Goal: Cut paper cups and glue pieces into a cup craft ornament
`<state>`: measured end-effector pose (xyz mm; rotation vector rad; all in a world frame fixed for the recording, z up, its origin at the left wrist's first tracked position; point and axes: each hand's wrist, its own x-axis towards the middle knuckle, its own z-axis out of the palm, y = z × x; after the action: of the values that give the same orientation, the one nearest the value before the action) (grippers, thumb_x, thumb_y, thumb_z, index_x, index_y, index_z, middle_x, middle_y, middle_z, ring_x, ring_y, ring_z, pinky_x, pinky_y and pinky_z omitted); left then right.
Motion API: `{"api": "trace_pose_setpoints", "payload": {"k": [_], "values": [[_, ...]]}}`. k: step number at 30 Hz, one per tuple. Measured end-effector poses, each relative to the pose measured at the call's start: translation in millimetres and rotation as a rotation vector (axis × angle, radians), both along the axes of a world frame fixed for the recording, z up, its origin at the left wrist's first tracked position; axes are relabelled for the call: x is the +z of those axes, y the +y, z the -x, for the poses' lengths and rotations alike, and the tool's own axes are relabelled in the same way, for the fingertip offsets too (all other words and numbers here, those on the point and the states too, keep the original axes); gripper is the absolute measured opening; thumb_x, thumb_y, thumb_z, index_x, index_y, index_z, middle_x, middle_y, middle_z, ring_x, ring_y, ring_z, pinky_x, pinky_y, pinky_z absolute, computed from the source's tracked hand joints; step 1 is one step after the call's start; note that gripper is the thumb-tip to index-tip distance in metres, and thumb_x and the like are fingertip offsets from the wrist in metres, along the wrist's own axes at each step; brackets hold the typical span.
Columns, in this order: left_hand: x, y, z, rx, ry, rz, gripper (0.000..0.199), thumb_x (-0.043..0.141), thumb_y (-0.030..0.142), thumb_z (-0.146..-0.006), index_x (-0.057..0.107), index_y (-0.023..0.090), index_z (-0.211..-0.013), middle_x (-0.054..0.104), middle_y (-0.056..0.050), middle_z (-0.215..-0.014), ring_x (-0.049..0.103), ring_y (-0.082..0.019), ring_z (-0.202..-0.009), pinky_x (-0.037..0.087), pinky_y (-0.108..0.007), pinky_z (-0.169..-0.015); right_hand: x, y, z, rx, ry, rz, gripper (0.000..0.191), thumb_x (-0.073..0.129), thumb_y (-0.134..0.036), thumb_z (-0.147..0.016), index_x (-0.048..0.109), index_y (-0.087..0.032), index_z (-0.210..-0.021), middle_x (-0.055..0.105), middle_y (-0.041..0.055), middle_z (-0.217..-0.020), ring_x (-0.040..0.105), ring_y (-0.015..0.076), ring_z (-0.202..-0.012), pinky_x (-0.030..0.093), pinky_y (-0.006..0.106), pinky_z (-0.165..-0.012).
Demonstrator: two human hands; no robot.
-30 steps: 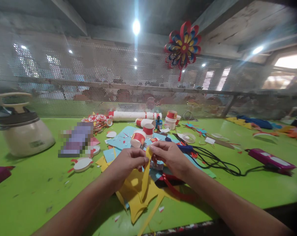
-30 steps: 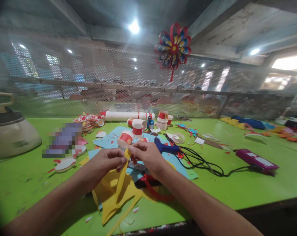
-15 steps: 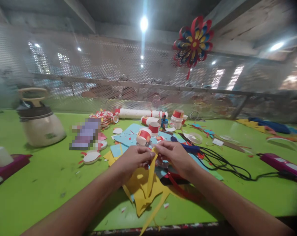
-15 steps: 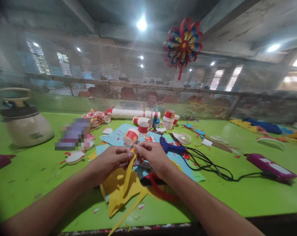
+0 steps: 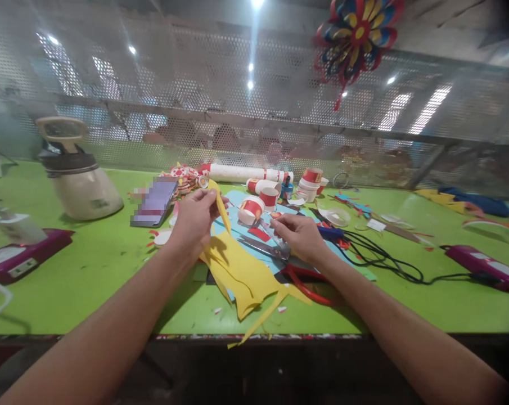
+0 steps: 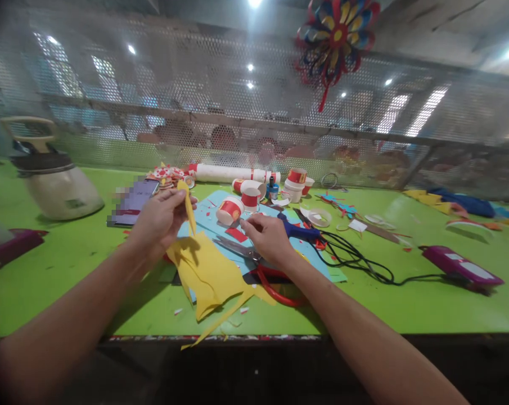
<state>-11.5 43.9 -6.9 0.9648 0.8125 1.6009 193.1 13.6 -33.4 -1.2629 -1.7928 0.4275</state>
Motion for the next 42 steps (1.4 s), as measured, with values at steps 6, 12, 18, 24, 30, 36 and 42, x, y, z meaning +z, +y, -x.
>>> {"api": "trace_pose_setpoints", "payload": {"k": [6, 12, 18, 24, 30, 36, 42], "values": [[-1.4, 8, 3, 0.027, -0.013, -0.011, 0.010, 0.056, 0.011, -0.075, 0.053, 0.015, -0.066, 0.060, 0.002, -0.054, 0.056, -0.009, -0.051, 0.043, -0.020, -0.053, -2.3, 1, -1, 0.044, -0.237, -0.003, 0.025, 0.051, -0.030, -0.084, 0.066, -0.015, -0.069, 0.058, 0.0021, -0.060, 0.047, 0.0137, -0.055, 0.034, 0.026, -0.054], [-7.7, 7, 1, -0.047, 0.059, 0.004, 0.017, 0.063, 0.010, -0.070, 0.057, 0.012, -0.085, 0.063, -0.001, -0.058, 0.058, -0.010, -0.053, 0.045, -0.021, -0.056, -4.3, -7, -2, 0.197, -0.542, 0.016, 0.023, 0.065, -0.030, -0.075, 0.067, -0.018, -0.095, 0.061, 0.0069, -0.085, 0.054, 0.0198, -0.078, 0.039, 0.028, -0.067], [-11.0, 9, 2, -0.034, 0.113, 0.008, 0.033, 0.062, 0.012, -0.069, 0.047, 0.016, -0.098, 0.064, 0.000, -0.061, 0.060, -0.012, -0.054, 0.044, -0.021, -0.054, -3.8, -10, -2, 0.138, -0.721, 0.016, 0.031, 0.060, -0.020, -0.077, 0.058, -0.014, -0.107, 0.060, 0.0119, -0.090, 0.052, 0.0248, -0.086, 0.038, 0.031, -0.070], [-5.9, 2, -1, -0.157, 0.298, 0.045, 0.018, 0.064, 0.012, -0.063, 0.052, 0.015, -0.076, 0.062, 0.001, -0.058, 0.060, -0.012, -0.056, 0.044, -0.022, -0.057, -3.0, -10, 0, 0.090, -0.777, 0.035, 0.030, 0.058, -0.022, -0.078, 0.056, -0.015, -0.107, 0.062, 0.0095, -0.086, 0.054, 0.0238, -0.083, 0.035, 0.029, -0.066], [-12.4, -7, -12, -0.391, 0.575, 0.061, 0.010, 0.067, 0.013, -0.059, 0.060, 0.012, -0.067, 0.058, 0.002, -0.050, 0.048, -0.007, -0.044, 0.033, -0.019, -0.046, -3.0, -9, -3, 0.088, -0.780, 0.060, 0.030, 0.057, -0.024, -0.077, 0.054, -0.015, -0.106, 0.063, 0.0050, -0.080, 0.054, 0.0173, -0.068, 0.031, 0.024, -0.056], [-12.3, -10, -14, -0.411, 0.809, 0.043, 0.008, 0.063, 0.015, -0.063, 0.056, 0.015, -0.065, 0.053, 0.005, -0.044, 0.046, -0.007, -0.041, 0.034, -0.019, -0.045, -2.1, -9, -4, 0.054, -0.790, 0.068, 0.038, 0.059, -0.025, -0.074, 0.053, -0.017, -0.111, 0.065, 0.0058, -0.083, 0.056, 0.0191, -0.073, 0.030, 0.024, -0.057], [-13.6, -14, -16, -0.548, 1.067, -0.046, 0.007, 0.058, 0.009, -0.058, 0.062, 0.015, -0.058, 0.064, 0.000, -0.052, 0.055, -0.012, -0.048, 0.041, -0.023, -0.049, 3.0, -9, -9, 0.006, -0.833, 0.099, 0.038, 0.060, -0.025, -0.073, 0.056, -0.017, -0.109, 0.067, 0.0071, -0.081, 0.058, 0.0217, -0.074, 0.026, 0.026, -0.055]]}}
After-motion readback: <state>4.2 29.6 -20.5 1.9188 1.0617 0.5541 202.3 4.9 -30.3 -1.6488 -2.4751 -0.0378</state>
